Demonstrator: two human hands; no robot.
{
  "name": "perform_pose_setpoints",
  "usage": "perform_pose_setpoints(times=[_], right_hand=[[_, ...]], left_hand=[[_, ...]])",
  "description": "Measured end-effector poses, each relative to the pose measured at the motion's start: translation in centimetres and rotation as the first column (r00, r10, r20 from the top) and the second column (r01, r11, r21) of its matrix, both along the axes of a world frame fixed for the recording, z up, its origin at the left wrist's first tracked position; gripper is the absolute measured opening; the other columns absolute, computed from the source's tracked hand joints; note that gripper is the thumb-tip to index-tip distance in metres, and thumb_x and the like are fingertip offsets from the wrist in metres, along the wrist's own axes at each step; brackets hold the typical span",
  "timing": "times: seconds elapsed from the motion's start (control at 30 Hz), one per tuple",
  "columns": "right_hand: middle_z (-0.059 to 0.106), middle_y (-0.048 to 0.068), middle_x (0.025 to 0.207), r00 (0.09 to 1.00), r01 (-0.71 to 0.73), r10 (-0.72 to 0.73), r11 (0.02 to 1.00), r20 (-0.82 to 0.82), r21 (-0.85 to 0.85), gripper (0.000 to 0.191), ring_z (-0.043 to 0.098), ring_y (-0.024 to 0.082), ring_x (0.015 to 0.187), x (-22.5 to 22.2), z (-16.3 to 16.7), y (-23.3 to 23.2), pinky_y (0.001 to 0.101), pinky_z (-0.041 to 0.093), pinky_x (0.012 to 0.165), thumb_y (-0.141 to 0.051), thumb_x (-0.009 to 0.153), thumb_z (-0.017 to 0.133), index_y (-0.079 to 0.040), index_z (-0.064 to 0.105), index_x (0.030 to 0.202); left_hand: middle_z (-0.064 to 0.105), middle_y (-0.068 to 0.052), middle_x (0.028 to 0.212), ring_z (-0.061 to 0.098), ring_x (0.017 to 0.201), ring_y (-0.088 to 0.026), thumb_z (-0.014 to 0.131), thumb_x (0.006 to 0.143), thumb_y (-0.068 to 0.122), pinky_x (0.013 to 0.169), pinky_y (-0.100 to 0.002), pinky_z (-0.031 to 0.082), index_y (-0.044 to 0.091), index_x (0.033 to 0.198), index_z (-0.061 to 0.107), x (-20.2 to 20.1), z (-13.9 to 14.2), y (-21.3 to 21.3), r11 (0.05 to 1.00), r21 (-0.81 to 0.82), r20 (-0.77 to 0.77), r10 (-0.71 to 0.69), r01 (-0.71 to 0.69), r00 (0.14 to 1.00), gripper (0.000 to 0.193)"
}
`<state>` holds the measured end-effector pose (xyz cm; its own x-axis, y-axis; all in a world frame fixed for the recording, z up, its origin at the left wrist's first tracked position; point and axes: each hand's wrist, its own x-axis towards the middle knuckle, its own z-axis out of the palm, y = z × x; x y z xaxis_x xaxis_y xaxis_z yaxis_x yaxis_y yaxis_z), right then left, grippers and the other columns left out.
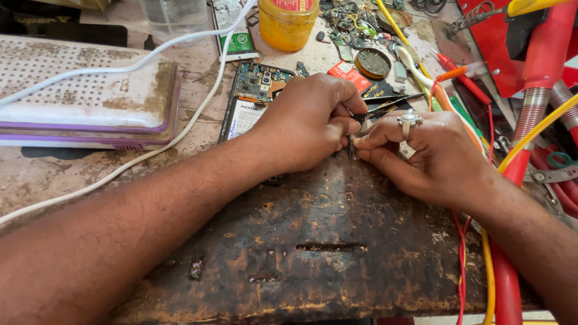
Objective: The person repairs a disassembled smartphone on a cluttered workbench. They first manipulate a small metal bracket with their hands, then use tweezers to work on the phone's internal components, adjusting parts near the battery and connectors, and finally press components into place inside the phone body.
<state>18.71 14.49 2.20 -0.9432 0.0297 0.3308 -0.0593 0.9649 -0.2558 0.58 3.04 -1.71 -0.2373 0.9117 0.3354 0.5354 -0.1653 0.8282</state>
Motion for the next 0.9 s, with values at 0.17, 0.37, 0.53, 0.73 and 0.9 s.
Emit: perform_pose_setpoints(times=[0.17, 0.37, 0.53, 0.73, 0.9], right_hand=[[0.077, 0.005, 0.080, 0.994, 0.105, -0.105, 0.994, 0.034, 0.021, 0.006, 0.075, 0.015, 0.069, 0.16, -0.07, -0.18, 0.0334, 0.056, 0.071, -0.015, 0.088, 0.078, -0.009, 0.077, 0.091], [0.078, 0.007, 0.083, 0.997, 0.052, -0.056, 0.996, 0.052, 0.070, 0.008, 0.076, 0.020, 0.073, -0.17, 0.30, -0.16, 0.0329, 0.056, 0.066, -0.015, 0.087, 0.077, -0.008, 0.075, 0.088], [0.078, 0.006, 0.083, 0.998, 0.030, -0.032, 0.999, 0.062, 0.042, 0.005, 0.076, 0.019, 0.074, -0.29, 0.32, 0.02, 0.0315, 0.056, 0.069, -0.014, 0.087, 0.077, -0.009, 0.076, 0.089], [0.079, 0.005, 0.087, 0.996, 0.088, -0.088, 0.996, 0.013, -0.016, 0.008, 0.077, 0.016, 0.076, 0.03, -0.19, -0.19, 0.0303, 0.057, 0.072, -0.012, 0.087, 0.078, -0.008, 0.077, 0.094], [0.078, 0.006, 0.092, 0.997, -0.073, 0.075, 0.990, -0.016, 0.117, 0.008, 0.077, 0.021, 0.094, -0.08, -0.17, -0.11, 0.0327, 0.057, 0.085, -0.013, 0.088, 0.078, -0.007, 0.074, 0.091]], left_hand=[[0.078, -0.006, 0.078, 0.076, 0.063, -0.012, 0.069, 0.086, 0.006, 0.061, -0.030, 0.061, 0.003, 0.104, 0.072, 0.04, -0.05, 0.09, 1.000, -0.014, -0.010, 0.011, -0.011, 1.000, 0.019], [0.078, -0.007, 0.079, 0.077, 0.066, -0.012, 0.070, 0.085, 0.006, 0.063, -0.030, 0.061, 0.003, 0.104, 0.073, 0.12, -0.37, 0.21, 1.000, 0.014, -0.013, 0.026, -0.026, 1.000, 0.020], [0.079, -0.007, 0.081, 0.078, 0.068, -0.014, 0.071, 0.084, 0.006, 0.065, -0.030, 0.061, 0.003, 0.102, 0.074, 0.09, -0.47, 0.33, 0.999, 0.022, -0.038, 0.041, -0.041, 0.998, 0.019], [0.079, -0.008, 0.082, 0.079, 0.069, -0.015, 0.071, 0.084, 0.007, 0.065, -0.031, 0.062, 0.004, 0.103, 0.074, 0.05, -0.52, 0.48, 0.999, 0.016, -0.021, 0.036, -0.036, 0.999, 0.019], [0.079, -0.008, 0.082, 0.078, 0.070, -0.015, 0.073, 0.083, 0.008, 0.065, -0.031, 0.061, 0.003, 0.103, 0.074, 0.05, -0.57, 0.49, 0.999, 0.032, -0.050, 0.044, -0.042, 0.998, 0.021]])
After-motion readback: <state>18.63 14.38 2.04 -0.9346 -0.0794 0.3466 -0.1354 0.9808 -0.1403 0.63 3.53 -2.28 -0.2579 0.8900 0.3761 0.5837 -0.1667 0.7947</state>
